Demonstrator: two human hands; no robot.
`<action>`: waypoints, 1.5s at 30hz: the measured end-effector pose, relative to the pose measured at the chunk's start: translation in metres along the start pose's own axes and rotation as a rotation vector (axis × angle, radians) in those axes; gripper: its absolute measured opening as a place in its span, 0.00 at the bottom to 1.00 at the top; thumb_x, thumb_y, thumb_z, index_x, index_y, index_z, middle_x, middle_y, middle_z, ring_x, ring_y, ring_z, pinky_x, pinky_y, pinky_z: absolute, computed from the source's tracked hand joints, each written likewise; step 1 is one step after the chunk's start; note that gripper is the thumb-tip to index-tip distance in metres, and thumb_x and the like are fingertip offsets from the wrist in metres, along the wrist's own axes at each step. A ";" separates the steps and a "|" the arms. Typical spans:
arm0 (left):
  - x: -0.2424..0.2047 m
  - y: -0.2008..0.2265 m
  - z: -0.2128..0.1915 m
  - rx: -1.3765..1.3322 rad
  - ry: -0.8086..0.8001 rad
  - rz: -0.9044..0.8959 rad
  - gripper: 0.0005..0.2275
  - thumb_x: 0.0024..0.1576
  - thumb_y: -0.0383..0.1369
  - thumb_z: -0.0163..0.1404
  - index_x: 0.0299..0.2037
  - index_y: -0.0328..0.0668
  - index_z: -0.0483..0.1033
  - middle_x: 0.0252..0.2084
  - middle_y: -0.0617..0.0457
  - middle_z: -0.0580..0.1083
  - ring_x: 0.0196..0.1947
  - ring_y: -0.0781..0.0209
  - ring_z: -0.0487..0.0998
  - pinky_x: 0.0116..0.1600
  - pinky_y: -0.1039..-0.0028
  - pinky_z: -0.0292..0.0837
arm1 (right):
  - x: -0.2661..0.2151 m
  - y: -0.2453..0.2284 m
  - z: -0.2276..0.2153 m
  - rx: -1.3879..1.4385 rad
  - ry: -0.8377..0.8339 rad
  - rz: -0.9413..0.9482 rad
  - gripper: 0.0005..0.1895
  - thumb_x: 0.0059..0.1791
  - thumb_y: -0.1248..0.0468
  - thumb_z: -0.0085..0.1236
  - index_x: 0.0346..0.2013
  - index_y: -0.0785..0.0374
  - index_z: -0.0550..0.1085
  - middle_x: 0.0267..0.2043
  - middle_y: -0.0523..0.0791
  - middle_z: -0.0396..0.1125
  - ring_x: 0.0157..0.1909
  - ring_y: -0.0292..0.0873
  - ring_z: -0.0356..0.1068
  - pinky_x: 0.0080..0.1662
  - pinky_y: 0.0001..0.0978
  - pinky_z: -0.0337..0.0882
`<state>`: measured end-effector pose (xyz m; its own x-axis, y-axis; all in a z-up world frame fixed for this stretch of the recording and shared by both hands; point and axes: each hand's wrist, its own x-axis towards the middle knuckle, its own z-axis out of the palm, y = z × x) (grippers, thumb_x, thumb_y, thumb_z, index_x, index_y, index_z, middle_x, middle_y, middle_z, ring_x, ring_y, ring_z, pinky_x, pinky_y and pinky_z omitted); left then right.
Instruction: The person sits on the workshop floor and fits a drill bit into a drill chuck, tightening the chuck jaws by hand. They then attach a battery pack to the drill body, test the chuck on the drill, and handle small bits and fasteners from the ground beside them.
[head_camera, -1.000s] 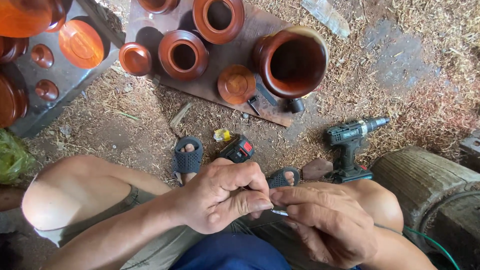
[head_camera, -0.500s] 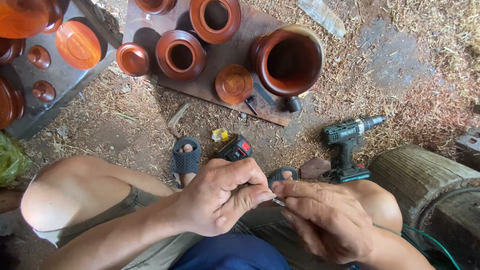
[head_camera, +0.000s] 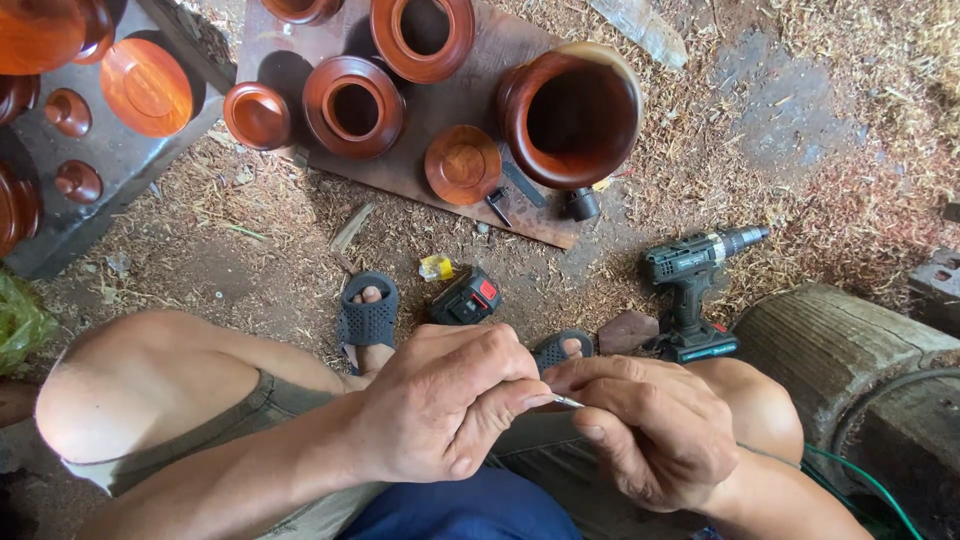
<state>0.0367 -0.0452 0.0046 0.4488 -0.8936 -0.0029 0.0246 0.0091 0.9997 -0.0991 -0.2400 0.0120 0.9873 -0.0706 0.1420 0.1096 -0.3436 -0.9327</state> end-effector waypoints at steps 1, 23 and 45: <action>0.000 0.000 0.000 0.002 0.001 0.000 0.06 0.67 0.26 0.53 0.42 0.35 0.68 0.32 0.52 0.72 0.29 0.61 0.76 0.35 0.72 0.72 | 0.000 0.000 0.000 0.005 -0.009 0.021 0.08 0.55 0.67 0.55 0.38 0.72 0.72 0.39 0.53 0.75 0.40 0.48 0.81 0.45 0.35 0.82; 0.010 0.000 0.011 0.119 -0.012 0.039 0.06 0.65 0.24 0.54 0.41 0.34 0.67 0.29 0.52 0.70 0.26 0.59 0.74 0.34 0.67 0.70 | -0.019 0.004 0.006 0.174 0.091 0.206 0.07 0.49 0.77 0.60 0.41 0.75 0.71 0.40 0.57 0.74 0.36 0.42 0.78 0.38 0.26 0.79; 0.023 -0.093 0.017 0.384 0.226 -0.191 0.04 0.65 0.28 0.51 0.39 0.36 0.73 0.26 0.50 0.75 0.24 0.56 0.80 0.27 0.68 0.72 | -0.011 0.067 -0.006 0.054 0.125 0.680 0.07 0.54 0.64 0.57 0.38 0.67 0.77 0.30 0.45 0.76 0.31 0.36 0.76 0.35 0.27 0.75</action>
<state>0.0290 -0.0741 -0.0879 0.6520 -0.7432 -0.1505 -0.1871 -0.3501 0.9179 -0.1029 -0.2685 -0.0500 0.8187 -0.3624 -0.4454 -0.5197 -0.1377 -0.8431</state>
